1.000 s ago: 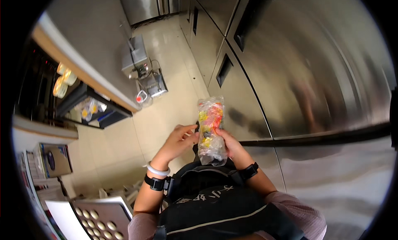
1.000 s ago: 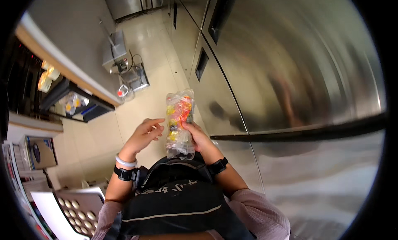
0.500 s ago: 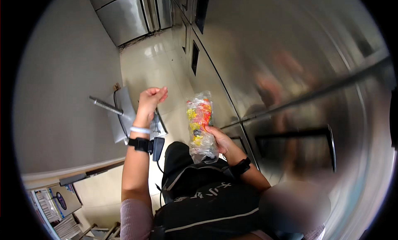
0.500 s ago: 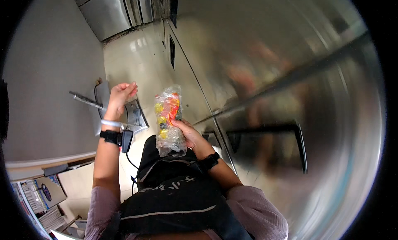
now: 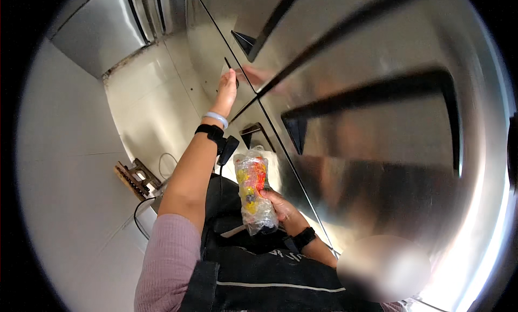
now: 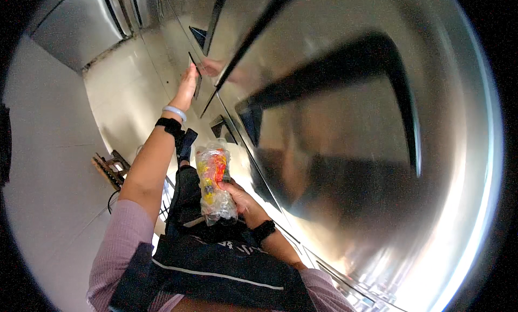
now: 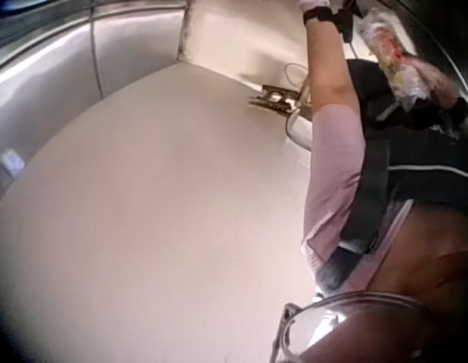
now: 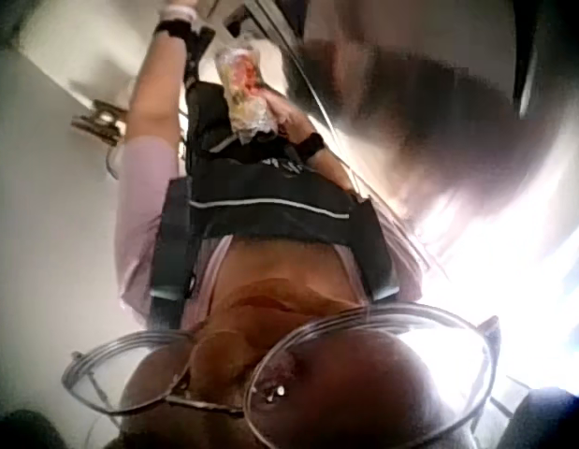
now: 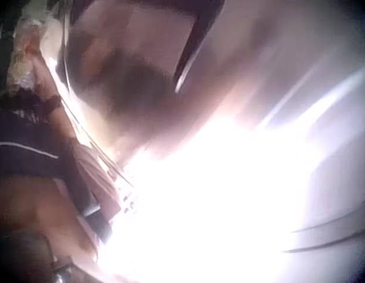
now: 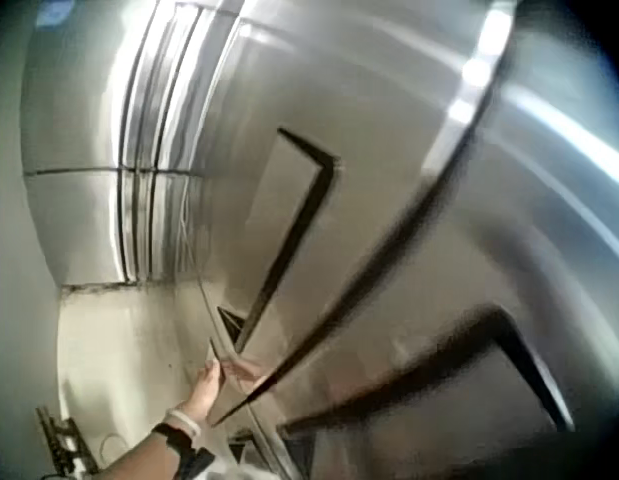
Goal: The person retrieves a package of ingredients from a freezer, removes individual items to weigh them on a scale, and then uses a rolling pin by hand to flatten dough on a counter.
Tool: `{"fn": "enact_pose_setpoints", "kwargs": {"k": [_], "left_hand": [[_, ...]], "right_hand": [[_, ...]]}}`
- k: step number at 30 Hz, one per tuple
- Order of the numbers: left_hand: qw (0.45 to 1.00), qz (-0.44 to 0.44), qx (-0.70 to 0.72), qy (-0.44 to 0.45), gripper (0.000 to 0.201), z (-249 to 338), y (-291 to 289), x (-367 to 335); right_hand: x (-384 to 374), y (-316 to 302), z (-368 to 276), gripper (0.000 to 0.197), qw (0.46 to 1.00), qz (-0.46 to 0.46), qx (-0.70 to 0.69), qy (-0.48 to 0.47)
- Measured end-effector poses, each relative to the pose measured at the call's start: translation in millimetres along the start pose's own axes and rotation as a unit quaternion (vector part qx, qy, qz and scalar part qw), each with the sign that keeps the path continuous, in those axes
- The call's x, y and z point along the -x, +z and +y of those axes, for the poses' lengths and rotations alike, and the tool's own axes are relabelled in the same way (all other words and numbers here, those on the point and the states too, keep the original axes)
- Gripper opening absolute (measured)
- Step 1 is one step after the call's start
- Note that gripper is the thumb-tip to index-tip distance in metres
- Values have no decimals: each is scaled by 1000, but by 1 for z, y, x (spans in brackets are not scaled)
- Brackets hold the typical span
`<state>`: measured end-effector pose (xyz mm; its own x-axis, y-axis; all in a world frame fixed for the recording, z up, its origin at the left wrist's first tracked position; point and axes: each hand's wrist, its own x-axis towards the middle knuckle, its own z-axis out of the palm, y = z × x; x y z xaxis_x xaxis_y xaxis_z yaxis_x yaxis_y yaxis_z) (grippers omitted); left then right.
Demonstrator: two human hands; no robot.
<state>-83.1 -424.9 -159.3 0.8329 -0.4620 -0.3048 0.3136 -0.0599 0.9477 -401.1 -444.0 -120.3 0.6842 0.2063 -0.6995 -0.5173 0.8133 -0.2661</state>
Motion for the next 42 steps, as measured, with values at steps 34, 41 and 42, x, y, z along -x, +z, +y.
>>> {"fn": "enact_pose_setpoints", "kwargs": {"k": [34, 41, 42], "left_hand": [[778, 281, -549, 122, 34, 146, -197, 274], [838, 224, -474, 154, 69, 160, -203, 256], [829, 233, -488, 141, 69, 163, -206, 271]], "right_hand": [[-135, -28, -144, 83, 952, 205, 167, -153], [-245, -142, -276, 48, 478, -234, -840, -102], [-272, -158, -260, 45, 273, -316, -908, -41]]}}
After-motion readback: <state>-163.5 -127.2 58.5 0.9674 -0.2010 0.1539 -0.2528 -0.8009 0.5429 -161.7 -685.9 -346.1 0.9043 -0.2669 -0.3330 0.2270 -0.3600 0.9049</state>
